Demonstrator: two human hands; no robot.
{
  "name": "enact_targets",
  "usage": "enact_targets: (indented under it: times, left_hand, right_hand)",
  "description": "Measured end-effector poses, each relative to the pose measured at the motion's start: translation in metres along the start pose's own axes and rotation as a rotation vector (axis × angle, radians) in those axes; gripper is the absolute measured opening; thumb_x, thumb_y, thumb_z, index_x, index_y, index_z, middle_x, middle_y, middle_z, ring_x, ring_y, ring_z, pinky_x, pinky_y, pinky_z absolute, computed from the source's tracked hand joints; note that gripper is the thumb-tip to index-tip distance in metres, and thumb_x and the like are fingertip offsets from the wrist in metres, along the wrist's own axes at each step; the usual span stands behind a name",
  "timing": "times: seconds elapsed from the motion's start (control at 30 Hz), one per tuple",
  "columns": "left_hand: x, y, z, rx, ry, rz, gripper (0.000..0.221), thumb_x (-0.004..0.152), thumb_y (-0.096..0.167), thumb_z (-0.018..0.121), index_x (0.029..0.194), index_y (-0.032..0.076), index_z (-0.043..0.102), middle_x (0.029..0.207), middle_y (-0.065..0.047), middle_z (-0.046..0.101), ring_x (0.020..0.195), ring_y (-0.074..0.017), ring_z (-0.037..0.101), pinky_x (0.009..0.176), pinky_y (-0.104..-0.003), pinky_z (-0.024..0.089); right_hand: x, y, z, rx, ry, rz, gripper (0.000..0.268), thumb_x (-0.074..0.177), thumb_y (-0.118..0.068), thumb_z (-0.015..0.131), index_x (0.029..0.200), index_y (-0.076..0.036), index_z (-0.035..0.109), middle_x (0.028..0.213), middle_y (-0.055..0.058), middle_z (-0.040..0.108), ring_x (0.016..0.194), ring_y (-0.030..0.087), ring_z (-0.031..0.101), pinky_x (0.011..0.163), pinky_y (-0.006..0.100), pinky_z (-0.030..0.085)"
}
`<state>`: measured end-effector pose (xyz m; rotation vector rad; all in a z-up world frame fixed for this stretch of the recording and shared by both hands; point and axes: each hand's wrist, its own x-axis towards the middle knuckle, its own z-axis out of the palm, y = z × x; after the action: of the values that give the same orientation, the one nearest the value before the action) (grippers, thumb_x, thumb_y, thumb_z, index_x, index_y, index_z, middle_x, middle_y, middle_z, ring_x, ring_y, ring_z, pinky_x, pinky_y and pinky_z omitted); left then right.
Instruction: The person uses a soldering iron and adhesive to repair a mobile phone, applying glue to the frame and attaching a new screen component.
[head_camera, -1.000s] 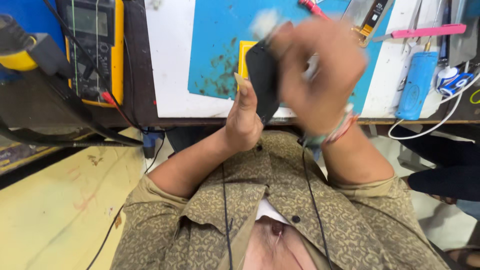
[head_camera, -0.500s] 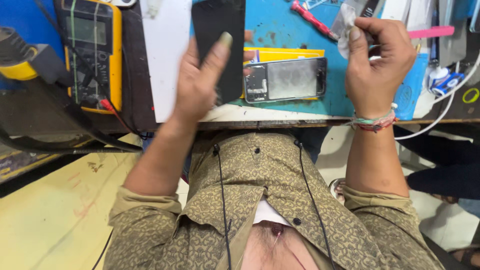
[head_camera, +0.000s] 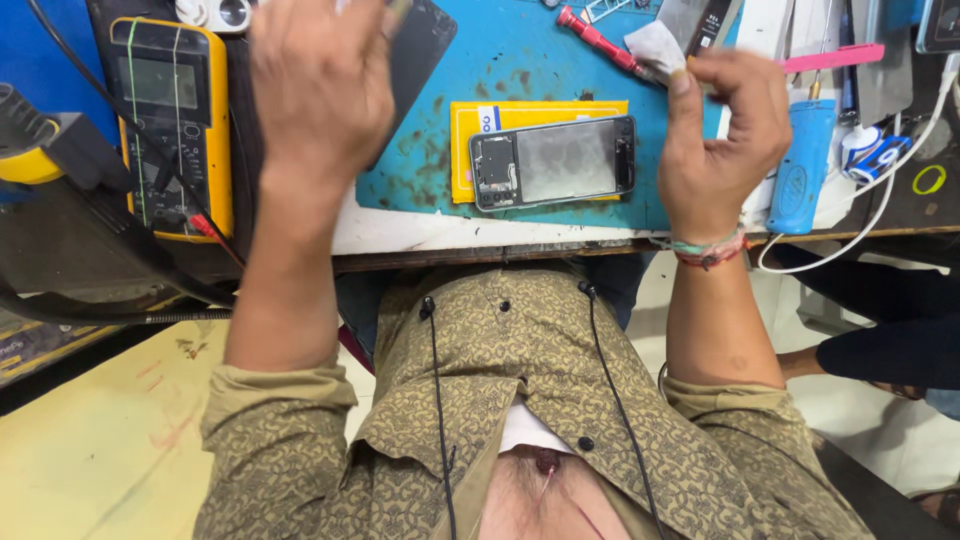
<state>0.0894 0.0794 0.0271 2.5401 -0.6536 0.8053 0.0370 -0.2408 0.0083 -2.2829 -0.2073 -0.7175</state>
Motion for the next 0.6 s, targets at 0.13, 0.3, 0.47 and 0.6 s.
enact_targets:
  times: [0.13, 0.3, 0.47, 0.6]
  left_hand:
    - [-0.04, 0.031, 0.002, -0.442, -0.027, -0.166, 0.025, 0.113, 0.022, 0.062, 0.097, 0.008, 0.075, 0.106, -0.011, 0.075, 0.102, -0.0276, 0.075, 0.085, -0.041, 0.054]
    - [-0.086, 0.061, 0.0, -0.4, 0.013, -0.278, 0.014, 0.104, 0.021, 0.072, 0.103, 0.007, 0.072, 0.103, -0.009, 0.073, 0.093, -0.0257, 0.07, 0.083, -0.039, 0.051]
    - [-0.11, 0.058, -0.002, -0.226, -0.051, -0.145, 0.027, 0.099, 0.024, 0.081, 0.109, 0.009, 0.061, 0.103, -0.006, 0.064, 0.094, -0.0259, 0.062, 0.087, -0.041, 0.045]
    - [-0.115, 0.059, -0.001, -0.136, -0.109, -0.083, 0.031, 0.097, 0.03, 0.082, 0.108, 0.008, 0.063, 0.109, -0.007, 0.061, 0.102, -0.0254, 0.059, 0.091, -0.042, 0.043]
  right_hand:
    - [0.0, -0.009, -0.009, 0.017, 0.007, 0.161, 0.026, 0.103, -0.007, 0.08, 0.087, 0.002, 0.061, 0.089, 0.013, 0.066, 0.075, 0.024, 0.058, 0.07, 0.034, 0.045]
    - [-0.01, -0.009, -0.015, 0.062, -0.048, 0.065, 0.015, 0.113, -0.009, 0.08, 0.112, 0.001, 0.068, 0.111, 0.014, 0.071, 0.096, 0.023, 0.067, 0.079, 0.031, 0.055]
    - [-0.022, -0.003, -0.02, -0.011, -0.121, 0.006, 0.017, 0.111, -0.01, 0.081, 0.112, 0.0, 0.067, 0.112, 0.015, 0.071, 0.098, 0.028, 0.067, 0.086, 0.035, 0.054]
    - [-0.052, 0.025, -0.029, -0.119, -0.159, -0.064, 0.02, 0.107, -0.012, 0.081, 0.113, -0.001, 0.066, 0.112, 0.014, 0.07, 0.103, 0.032, 0.067, 0.092, 0.04, 0.052]
